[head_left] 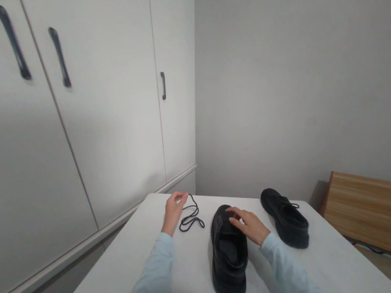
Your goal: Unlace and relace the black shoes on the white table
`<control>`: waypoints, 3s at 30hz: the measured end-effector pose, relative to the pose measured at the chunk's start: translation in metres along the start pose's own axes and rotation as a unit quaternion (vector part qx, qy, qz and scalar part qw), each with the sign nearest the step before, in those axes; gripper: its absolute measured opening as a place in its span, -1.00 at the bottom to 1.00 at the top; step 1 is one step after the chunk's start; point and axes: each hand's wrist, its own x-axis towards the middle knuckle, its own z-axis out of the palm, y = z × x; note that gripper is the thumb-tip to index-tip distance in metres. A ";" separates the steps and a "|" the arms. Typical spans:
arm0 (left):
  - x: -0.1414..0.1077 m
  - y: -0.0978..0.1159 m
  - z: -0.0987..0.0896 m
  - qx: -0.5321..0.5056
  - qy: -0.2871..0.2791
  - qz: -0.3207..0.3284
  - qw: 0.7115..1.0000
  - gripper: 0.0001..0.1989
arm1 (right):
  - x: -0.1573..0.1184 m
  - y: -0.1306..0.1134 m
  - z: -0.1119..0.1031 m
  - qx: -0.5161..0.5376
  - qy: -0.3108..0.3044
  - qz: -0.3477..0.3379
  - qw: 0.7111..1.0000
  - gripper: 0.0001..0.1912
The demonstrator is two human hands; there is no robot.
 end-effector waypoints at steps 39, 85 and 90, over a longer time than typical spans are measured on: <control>-0.033 0.003 0.031 0.263 -0.320 0.258 0.873 -0.74 | 0.000 -0.014 0.018 -0.202 0.054 -0.018 0.978 -0.68; -0.054 0.006 0.066 0.119 -0.277 0.138 0.943 -0.61 | 0.002 -0.033 0.030 -0.346 0.073 0.027 0.935 -0.78; -0.054 0.004 0.069 0.095 -0.274 0.116 0.950 -0.59 | -0.001 -0.034 0.028 -0.329 0.116 0.032 0.937 -0.82</control>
